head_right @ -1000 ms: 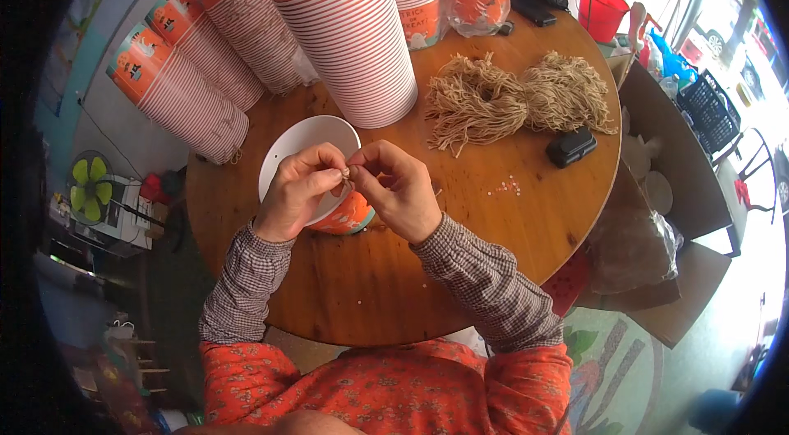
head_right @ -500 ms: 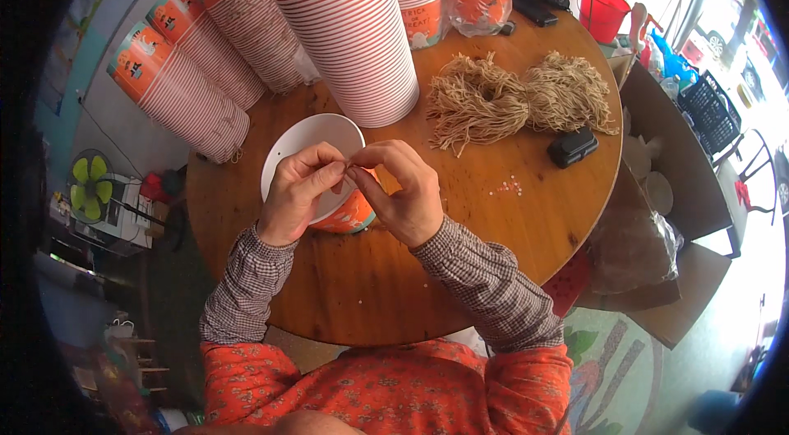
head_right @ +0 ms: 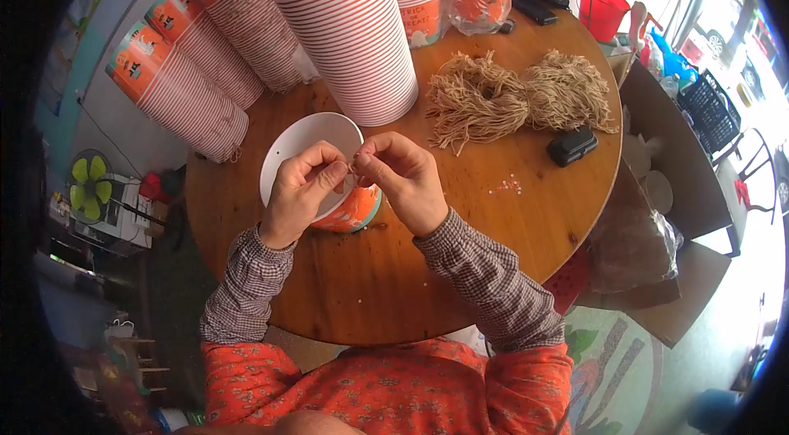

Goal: Threading fiber rope handles through holes in plastic buckets.

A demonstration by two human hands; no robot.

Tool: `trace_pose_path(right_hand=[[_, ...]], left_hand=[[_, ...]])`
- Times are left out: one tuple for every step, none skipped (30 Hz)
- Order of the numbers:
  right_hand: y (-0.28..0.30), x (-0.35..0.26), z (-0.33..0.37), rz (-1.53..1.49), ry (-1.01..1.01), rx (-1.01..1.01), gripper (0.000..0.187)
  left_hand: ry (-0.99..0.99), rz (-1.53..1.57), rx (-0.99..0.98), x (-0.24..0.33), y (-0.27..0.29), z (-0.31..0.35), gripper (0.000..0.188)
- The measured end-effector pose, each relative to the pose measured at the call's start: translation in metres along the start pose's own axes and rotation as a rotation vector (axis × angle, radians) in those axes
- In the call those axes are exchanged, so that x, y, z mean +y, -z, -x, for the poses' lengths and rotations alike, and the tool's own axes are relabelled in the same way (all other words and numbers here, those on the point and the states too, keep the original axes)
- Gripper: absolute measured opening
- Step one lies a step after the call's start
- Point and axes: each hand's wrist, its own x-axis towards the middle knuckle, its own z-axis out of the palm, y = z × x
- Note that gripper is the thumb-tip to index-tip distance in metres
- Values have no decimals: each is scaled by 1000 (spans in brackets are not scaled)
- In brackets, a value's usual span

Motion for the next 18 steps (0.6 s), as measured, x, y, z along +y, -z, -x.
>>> trace_pose_path(right_hand=[[1,0,-1,13,-10,-13,9],[2,0,-1,26,-21,-24,9],[2,0,-1,26,-20,-23,9],[1,-1,0,24,-44,-15,9],[0,-2,0,21,-67,-9,10],[-1,-3,0,21,-67,-10,10],[-3,-5,0,-7,-68,17,10],[-4,-6,-1,-35,-68,43,11],[-3,-6,-1,-35,-68,42,11],[-2,-5,0,-28,-91,23,12],[-1,-5,0,-21,-115,6,13],[0,-5,0,-20,-115,8,13],[0,-5,0,13,-128,14,12],[0,-4,0,45,-142,17,11],[-1,-4,0,44,-143,16,11],[-3,-5,0,27,-165,61,11],[-5,-5,1,10,-187,108,11],[-6,-4,1,10,-187,108,11]], left_hand=[[24,14,-9,0,1,0,12],[24,14,-10,1,1,0,12],[20,7,6,2,1,0,12],[15,-1,23,3,1,0,12],[15,-2,23,4,1,0,12],[41,-22,25,5,3,1,12],[66,-42,28,6,4,1,12],[66,-42,28,5,3,1,12],[36,-32,45,3,2,1,12],[7,-23,61,3,2,1,12],[7,-22,60,3,2,1,12],[18,2,46,4,1,1,12],[29,26,32,4,1,1,11],[29,26,34,3,1,2,11],[0,-41,3,-1,2,3,11],[-29,-108,-27,-2,2,4,12],[-70,-146,-39,-2,0,5,13],[-70,-146,-39,-2,0,5,13]])
